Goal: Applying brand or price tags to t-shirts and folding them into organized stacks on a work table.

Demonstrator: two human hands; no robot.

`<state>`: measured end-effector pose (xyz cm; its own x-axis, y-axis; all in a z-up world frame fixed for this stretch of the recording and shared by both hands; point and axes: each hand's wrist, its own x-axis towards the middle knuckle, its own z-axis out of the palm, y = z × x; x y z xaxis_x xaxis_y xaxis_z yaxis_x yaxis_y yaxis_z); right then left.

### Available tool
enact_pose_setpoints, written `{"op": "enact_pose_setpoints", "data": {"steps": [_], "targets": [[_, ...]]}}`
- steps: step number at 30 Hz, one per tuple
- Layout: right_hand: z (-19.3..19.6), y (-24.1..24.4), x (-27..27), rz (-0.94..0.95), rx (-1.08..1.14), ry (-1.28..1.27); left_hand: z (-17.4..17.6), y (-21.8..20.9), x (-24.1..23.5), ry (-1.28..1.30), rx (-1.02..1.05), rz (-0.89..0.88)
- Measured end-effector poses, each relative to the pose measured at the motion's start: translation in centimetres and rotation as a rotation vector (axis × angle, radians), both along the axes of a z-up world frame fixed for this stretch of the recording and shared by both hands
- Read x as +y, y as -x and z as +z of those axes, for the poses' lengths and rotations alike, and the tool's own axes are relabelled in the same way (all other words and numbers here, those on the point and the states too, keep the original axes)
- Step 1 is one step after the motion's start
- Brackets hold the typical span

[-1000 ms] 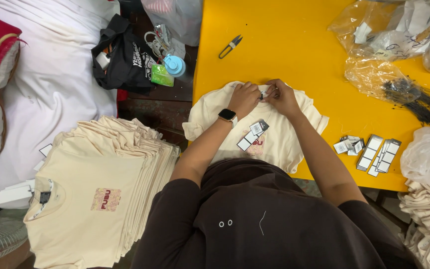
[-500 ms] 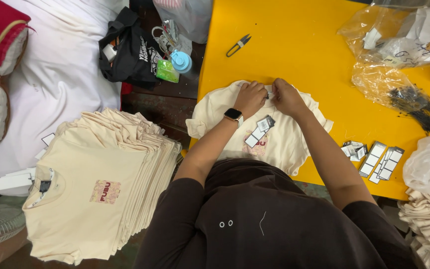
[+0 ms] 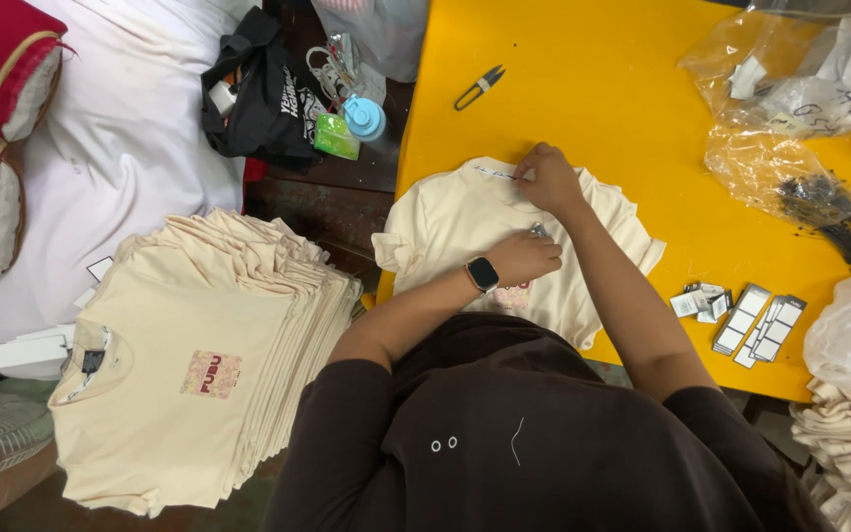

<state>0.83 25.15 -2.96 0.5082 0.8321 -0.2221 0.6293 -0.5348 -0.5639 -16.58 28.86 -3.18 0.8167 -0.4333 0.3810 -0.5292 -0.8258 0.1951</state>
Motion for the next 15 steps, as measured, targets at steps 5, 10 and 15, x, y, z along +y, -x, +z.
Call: {"op": "enact_pose_setpoints", "data": {"steps": [5, 10, 15], "targets": [[-1.1, -0.2, -0.1, -0.278, 0.334, -0.141, 1.3, -0.8, 1.5, 0.613, 0.543, 0.238], [2.0, 0.9, -0.5, -0.272, 0.373, -0.392, -4.4, -1.9, 4.2, 1.542, 0.558, 0.626], [4.0, 2.4, -1.4, -0.106, 0.119, -0.530, -1.5, -1.5, 6.8, 1.863, 0.582, 0.748]]}}
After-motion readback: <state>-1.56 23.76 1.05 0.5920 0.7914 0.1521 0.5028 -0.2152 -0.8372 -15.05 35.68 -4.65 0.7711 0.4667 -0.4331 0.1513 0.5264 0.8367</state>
